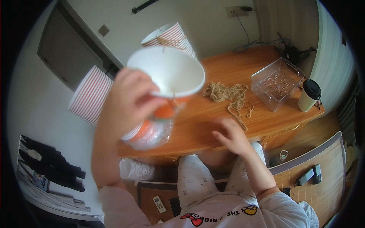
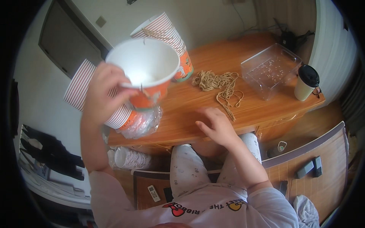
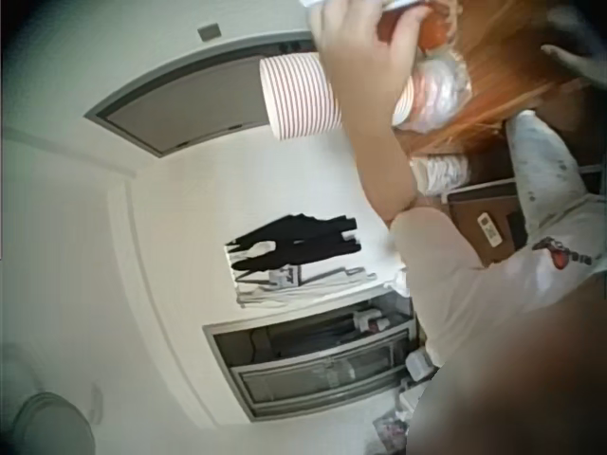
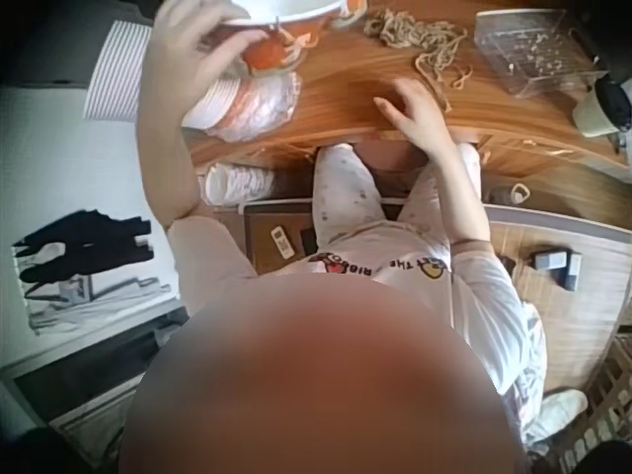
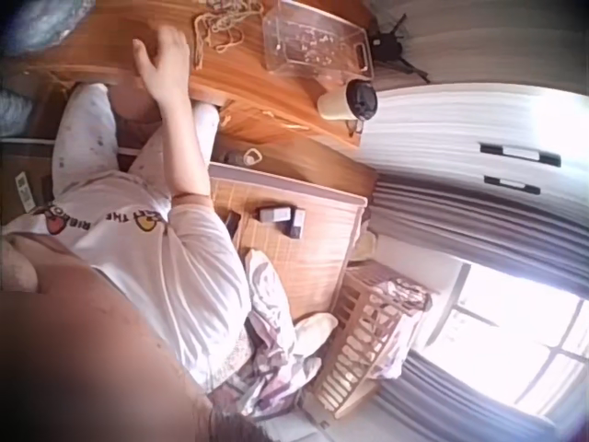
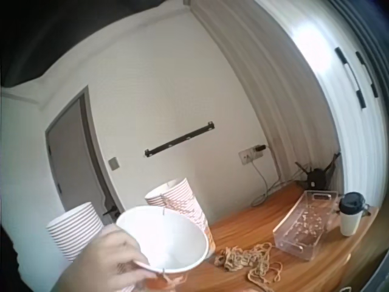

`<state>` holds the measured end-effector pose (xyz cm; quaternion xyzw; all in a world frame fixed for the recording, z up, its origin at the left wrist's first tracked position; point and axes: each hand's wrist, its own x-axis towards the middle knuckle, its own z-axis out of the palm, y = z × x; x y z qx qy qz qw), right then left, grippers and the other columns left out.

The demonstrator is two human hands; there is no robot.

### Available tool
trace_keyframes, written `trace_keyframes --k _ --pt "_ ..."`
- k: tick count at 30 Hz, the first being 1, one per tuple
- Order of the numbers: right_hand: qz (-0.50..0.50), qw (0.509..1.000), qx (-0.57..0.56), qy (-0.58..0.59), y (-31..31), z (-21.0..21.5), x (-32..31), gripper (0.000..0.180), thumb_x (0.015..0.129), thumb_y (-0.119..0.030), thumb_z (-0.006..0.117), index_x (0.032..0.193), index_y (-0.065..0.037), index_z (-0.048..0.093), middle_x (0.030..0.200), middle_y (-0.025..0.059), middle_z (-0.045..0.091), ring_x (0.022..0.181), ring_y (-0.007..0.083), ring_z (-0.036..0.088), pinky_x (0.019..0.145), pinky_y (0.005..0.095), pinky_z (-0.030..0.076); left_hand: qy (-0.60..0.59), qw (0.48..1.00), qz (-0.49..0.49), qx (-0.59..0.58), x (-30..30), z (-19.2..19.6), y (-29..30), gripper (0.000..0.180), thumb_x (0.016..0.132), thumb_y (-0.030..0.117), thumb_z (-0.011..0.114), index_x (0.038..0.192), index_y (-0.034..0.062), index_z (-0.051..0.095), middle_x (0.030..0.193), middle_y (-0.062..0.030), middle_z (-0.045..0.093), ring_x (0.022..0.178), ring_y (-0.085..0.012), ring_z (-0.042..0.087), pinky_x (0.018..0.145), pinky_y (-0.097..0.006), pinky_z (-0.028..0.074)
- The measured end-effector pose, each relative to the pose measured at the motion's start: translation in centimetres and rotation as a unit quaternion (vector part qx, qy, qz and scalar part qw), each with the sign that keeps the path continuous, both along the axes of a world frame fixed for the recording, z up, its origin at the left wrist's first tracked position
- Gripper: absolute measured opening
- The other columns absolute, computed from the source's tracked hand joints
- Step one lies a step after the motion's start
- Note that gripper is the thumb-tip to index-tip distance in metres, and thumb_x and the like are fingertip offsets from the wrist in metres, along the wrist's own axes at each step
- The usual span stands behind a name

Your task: Threading twine through holes in paper buckets to create handles.

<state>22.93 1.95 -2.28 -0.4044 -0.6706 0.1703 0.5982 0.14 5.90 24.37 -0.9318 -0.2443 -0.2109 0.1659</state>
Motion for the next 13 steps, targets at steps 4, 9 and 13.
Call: trace_keyframes --k 4,9,13 --pt "-0.035 0.967 -0.117 -0.222 -0.3 0.3 -1.2 0.033 0.087 -0.033 0.066 0.11 -0.009 0.067 0.111 0.0099 0.068 0.112 0.03 0.058 0.097 0.0436 0.043 0.086 0.99 -0.045 0.102 3.8 6.6 3.3 0.015 0.082 0.015 0.069 0.09 0.003 0.067 0.095 -0.01 0.061 0.095 -0.0269 0.057 0.086 -0.036 0.046" --pt "-0.055 0.962 -0.087 -0.253 -0.2 -0.4 -1.3 0.03 0.087 -0.031 0.067 0.108 -0.01 0.067 0.111 0.0092 0.067 0.111 0.0272 0.059 0.098 0.0421 0.042 0.079 0.983 0.004 0.164 8.8 12.3 8.5 0.016 0.086 0.017 0.064 0.095 0.0057 0.07 0.091 -0.0117 0.068 0.085 -0.0287 0.065 0.074 -0.039 0.052" --pt "-0.05 0.956 -0.092 -0.275 -0.2 -0.3 -1.3 0.031 0.087 -0.033 0.067 0.108 -0.011 0.067 0.116 0.0083 0.066 0.114 0.0257 0.058 0.1 0.041 0.041 0.102 0.966 0.053 0.233 10.9 13.8 11.5 0.018 0.086 0.02 0.066 0.098 0.0074 0.071 0.095 -0.0129 0.07 0.091 -0.0291 0.067 0.076 -0.04 0.053"
